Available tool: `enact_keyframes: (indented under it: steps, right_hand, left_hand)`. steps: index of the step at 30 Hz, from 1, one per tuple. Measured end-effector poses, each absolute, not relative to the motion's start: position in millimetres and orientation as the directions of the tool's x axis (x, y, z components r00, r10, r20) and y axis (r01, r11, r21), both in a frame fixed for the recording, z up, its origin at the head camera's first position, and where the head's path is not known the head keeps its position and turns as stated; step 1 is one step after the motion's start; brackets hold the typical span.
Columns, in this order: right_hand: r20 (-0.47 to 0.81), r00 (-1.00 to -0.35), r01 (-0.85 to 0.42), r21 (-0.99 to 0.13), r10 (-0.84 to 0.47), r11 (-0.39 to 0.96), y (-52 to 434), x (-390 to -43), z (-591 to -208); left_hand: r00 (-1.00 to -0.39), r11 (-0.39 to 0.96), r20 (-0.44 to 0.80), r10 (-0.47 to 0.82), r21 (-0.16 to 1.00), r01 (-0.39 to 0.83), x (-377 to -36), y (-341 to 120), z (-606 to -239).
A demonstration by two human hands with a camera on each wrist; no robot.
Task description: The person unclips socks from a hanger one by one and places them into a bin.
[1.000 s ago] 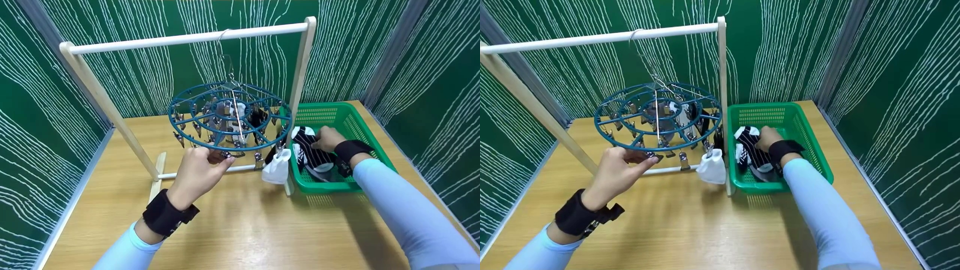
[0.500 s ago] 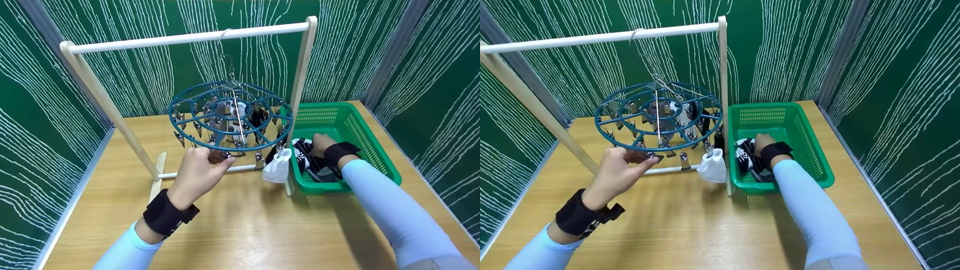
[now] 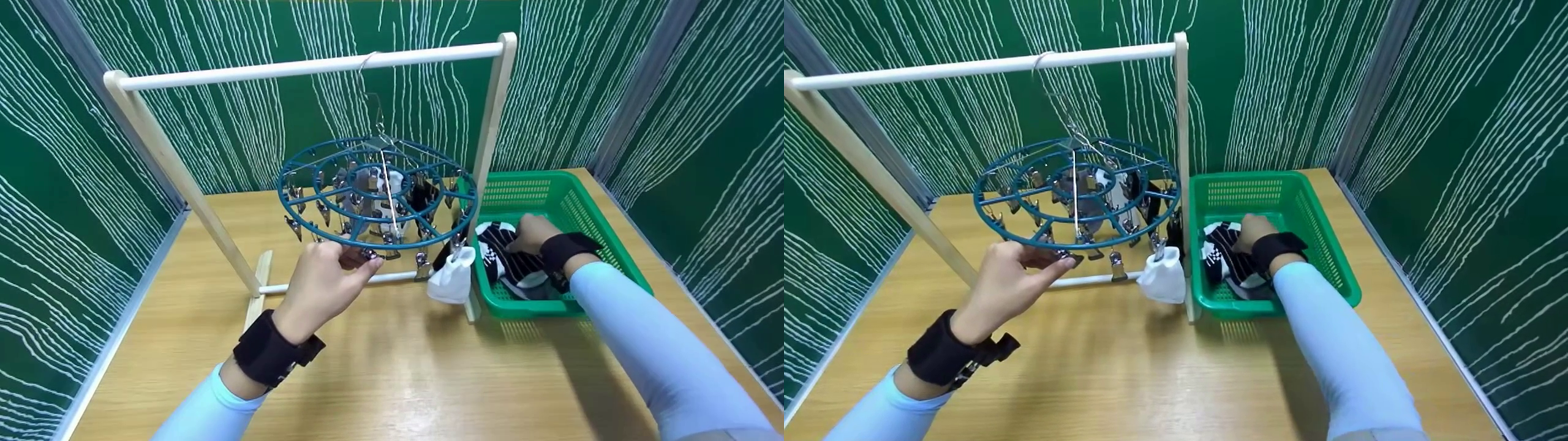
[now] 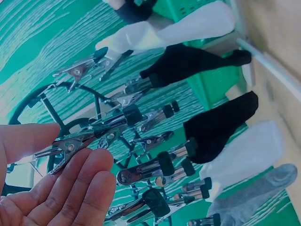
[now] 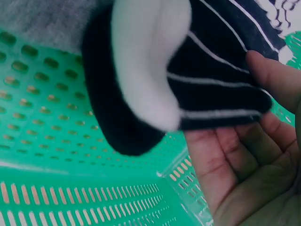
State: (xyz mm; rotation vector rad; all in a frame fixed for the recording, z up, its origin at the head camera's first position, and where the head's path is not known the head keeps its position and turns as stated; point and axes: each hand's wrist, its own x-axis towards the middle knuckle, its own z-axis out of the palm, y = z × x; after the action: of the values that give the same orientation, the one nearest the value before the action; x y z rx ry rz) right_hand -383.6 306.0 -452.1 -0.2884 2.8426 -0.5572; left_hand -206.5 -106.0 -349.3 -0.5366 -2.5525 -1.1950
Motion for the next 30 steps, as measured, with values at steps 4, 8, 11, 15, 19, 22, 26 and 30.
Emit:
enact_keyframes:
  steps: [4, 8, 11, 15, 19, 22, 26, 30]
  right_hand:
    - [-0.202, -0.954, -0.120, -0.421, -0.223, 0.899, 312, -383, -444]
    - [-0.197, -0.958, -0.103, -0.437, -0.207, 0.893, 315, -379, -433]
    - [-0.160, -0.964, -0.122, -0.447, -0.214, 0.886, 317, -375, -424]
    - [-0.096, -0.970, -0.152, -0.484, -0.225, 0.862, 317, -367, -408]
    - [-0.054, -0.979, -0.138, -0.542, -0.198, 0.829, 313, -357, -386]
    - [-0.012, -0.982, -0.146, -0.591, -0.190, 0.793, 311, -349, -370]
    - [0.090, -0.981, -0.192, -0.568, -0.172, 0.800, 308, -336, -351]
    - [0.158, -0.976, -0.213, -0.570, -0.149, 0.793, 305, -324, -337]
  left_hand:
    - [-0.897, 0.589, 0.386, 0.215, 0.681, 0.434, -207, -106, -349]
    - [-0.905, 0.587, 0.369, 0.211, 0.692, 0.419, -206, -107, -348]
    - [-0.909, 0.584, 0.360, 0.208, 0.700, 0.411, -206, -107, -348]
    - [-0.905, 0.582, 0.368, 0.212, 0.696, 0.420, -207, -107, -349]
    - [-0.902, 0.580, 0.373, 0.216, 0.695, 0.426, -207, -107, -348]
    - [-0.902, 0.579, 0.374, 0.216, 0.695, 0.427, -207, -108, -348]
    - [-0.896, 0.581, 0.387, 0.216, 0.687, 0.437, -206, -108, -348]
    - [-0.892, 0.578, 0.396, 0.217, 0.685, 0.444, -206, -108, -348]
